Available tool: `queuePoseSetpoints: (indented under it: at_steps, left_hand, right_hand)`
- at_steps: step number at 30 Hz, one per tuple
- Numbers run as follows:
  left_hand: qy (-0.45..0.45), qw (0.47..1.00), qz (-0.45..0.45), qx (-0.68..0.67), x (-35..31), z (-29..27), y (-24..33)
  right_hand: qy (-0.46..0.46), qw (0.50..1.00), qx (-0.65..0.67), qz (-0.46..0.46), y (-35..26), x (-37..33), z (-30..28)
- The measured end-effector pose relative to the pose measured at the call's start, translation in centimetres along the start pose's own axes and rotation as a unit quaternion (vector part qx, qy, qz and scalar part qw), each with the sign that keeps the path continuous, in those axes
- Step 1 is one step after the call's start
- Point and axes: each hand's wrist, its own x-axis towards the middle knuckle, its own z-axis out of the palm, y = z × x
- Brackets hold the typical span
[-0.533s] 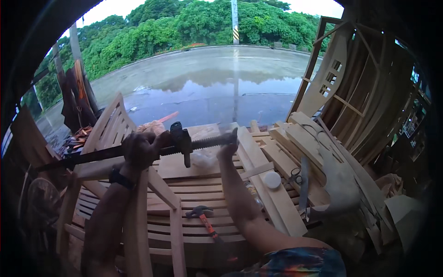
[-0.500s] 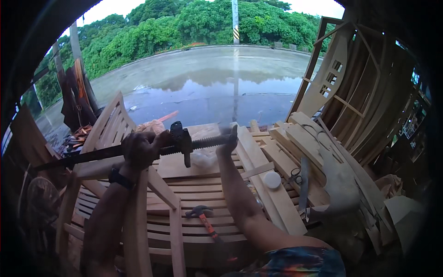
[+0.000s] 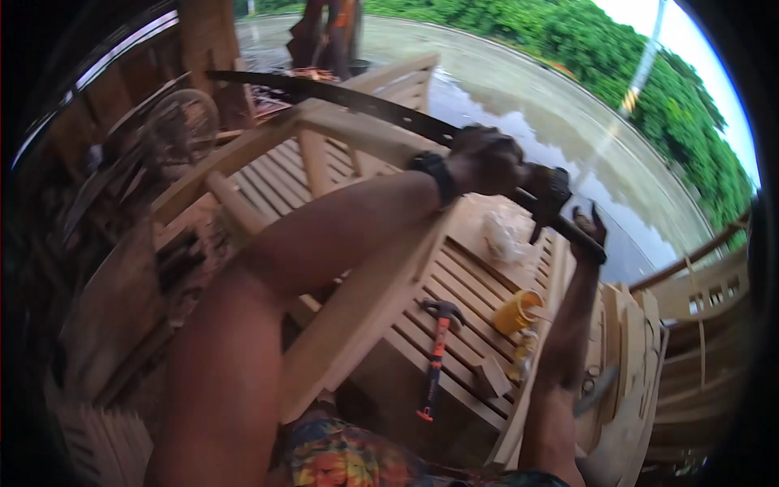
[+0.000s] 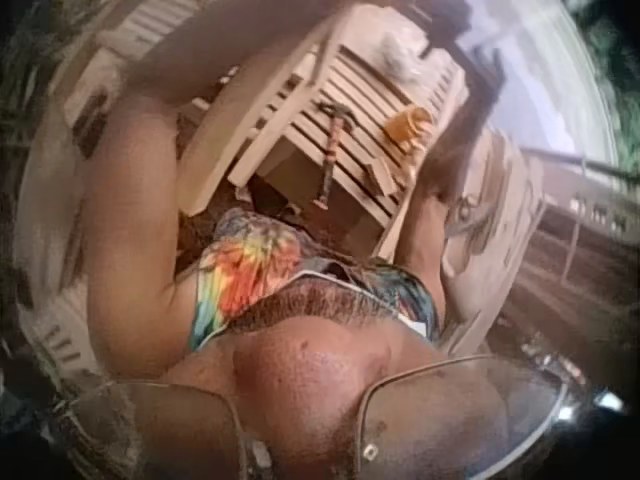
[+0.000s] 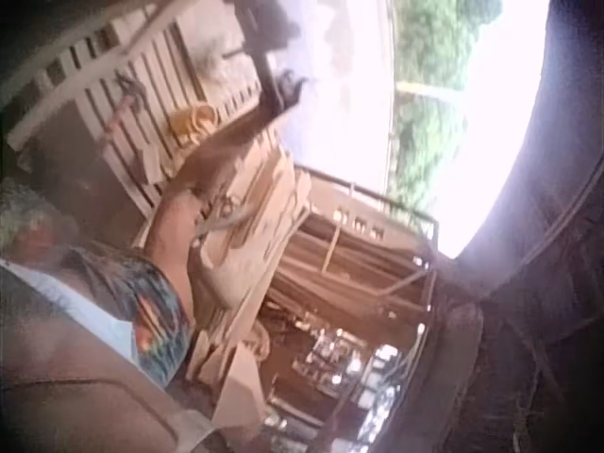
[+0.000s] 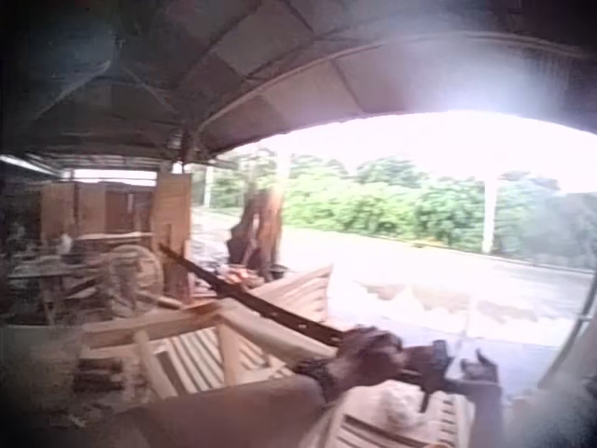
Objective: The person assembles a wooden chair by clamping the wooden frame with a bar clamp and hammering the joints into place with a hammer.
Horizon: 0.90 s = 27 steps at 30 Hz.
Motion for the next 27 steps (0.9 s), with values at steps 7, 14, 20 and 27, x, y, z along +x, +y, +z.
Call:
queuePoseSetpoints:
  at_steps: [7, 14, 20, 27]
  left_hand:
    - [-0.058, 0.984, -0.14, -0.089, -1.3, -2.6, 0.2]
    - [-0.074, 0.982, -0.156, -0.074, -0.9, -2.2, -0.3]
    - [-0.096, 0.978, -0.168, -0.076, -1.0, -3.3, -0.9]
    - [-0.06, 0.985, -0.128, -0.099, -1.2, -2.9, -2.6]
  right_hand:
    - [0.113, 0.986, -0.092, -0.08, -3.3, 3.0, 4.7]
    - [-0.03, 0.942, -0.194, -0.271, -13.5, -0.4, 18.4]
    - [-0.228, 0.953, -0.138, -0.146, -6.2, -16.1, 26.6]
    - [0.379, 0.744, -0.489, -0.252, -3.9, -12.4, 22.7]
